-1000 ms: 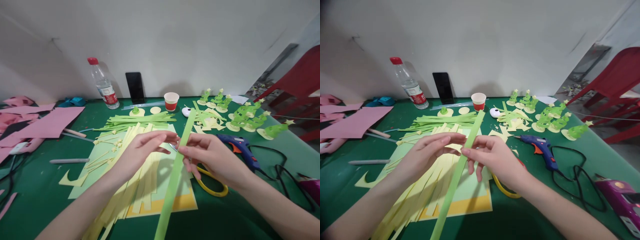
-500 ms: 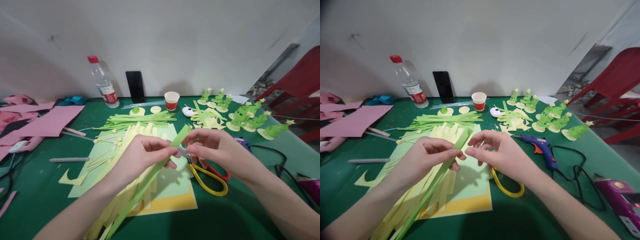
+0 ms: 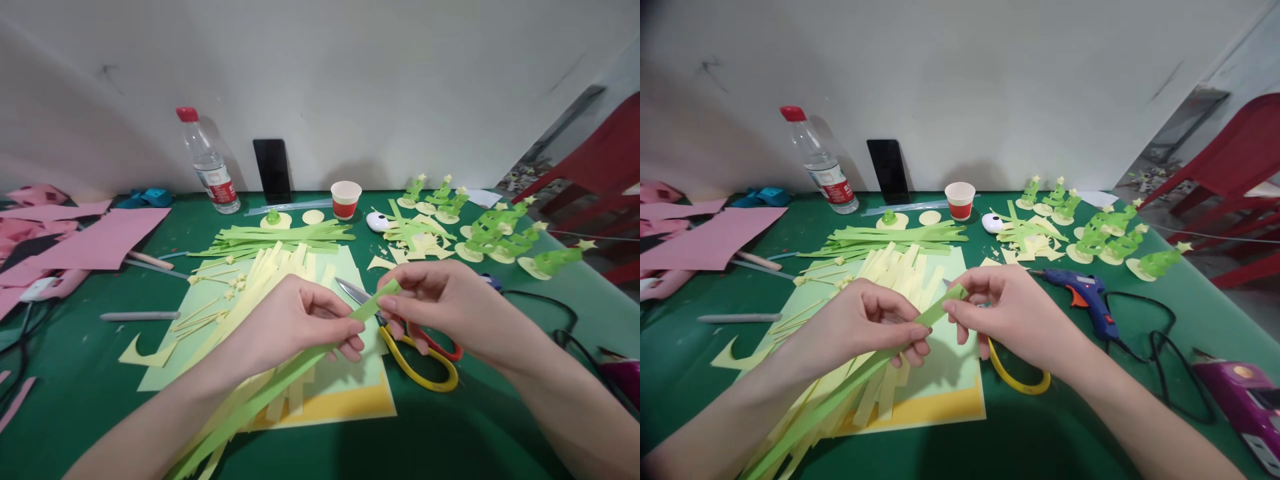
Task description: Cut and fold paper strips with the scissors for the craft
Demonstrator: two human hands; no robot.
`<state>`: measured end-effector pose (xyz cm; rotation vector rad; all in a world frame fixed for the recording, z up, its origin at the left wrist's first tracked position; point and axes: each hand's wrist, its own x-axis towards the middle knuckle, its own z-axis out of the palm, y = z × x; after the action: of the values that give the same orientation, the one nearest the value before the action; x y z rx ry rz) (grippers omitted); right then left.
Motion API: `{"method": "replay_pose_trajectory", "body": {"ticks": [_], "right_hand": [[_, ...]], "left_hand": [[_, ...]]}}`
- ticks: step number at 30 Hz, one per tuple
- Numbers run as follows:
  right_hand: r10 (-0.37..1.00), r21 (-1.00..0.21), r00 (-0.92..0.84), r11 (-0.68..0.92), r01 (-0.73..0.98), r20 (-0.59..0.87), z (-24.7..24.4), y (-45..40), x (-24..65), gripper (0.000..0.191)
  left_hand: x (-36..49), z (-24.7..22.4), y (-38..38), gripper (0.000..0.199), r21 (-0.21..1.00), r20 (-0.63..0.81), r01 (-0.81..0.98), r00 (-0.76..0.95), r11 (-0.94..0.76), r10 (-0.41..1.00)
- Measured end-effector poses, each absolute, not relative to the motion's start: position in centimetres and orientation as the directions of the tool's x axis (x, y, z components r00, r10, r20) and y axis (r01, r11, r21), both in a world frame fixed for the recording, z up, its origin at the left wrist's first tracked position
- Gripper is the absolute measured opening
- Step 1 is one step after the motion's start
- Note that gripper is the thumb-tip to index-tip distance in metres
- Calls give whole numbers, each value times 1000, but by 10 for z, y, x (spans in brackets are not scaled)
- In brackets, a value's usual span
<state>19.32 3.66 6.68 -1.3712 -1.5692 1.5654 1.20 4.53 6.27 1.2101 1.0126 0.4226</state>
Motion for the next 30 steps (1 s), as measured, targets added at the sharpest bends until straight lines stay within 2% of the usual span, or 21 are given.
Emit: {"method": "replay_pose_trajectory", "body": {"ticks": [4,8,12,14,18,24,30], "right_hand": [[884,-930,-337,-230,287,-323,68,39,193,13],[885,-928,-339,-220,300,-319,70,43,200,13],[886,-874,-399,-15,485,-236,71,46,208,5],[876,-822,-442,103,560,-192,70,45,209,6],[839,-776,-508,184,603,-196,66,41,201,10],[817,-805,-530,148,574,-227,59,38,191,11],[816,-821,-524,114,560,-244,55,38,190,7]], "left_hand": [[14,63,47,12,891,-453,228,522,393,723],[12,60,47,14,900,-430,209,572,383,698],[12,57,46,15,886,-459,249,588,392,666],[15,55,45,15,869,-494,294,580,399,648],[20,50,43,12,850,-527,346,554,398,645],[18,43,38,19,885,-431,411,542,221,721],[22,51,34,26,817,-387,574,476,55,790]]}}
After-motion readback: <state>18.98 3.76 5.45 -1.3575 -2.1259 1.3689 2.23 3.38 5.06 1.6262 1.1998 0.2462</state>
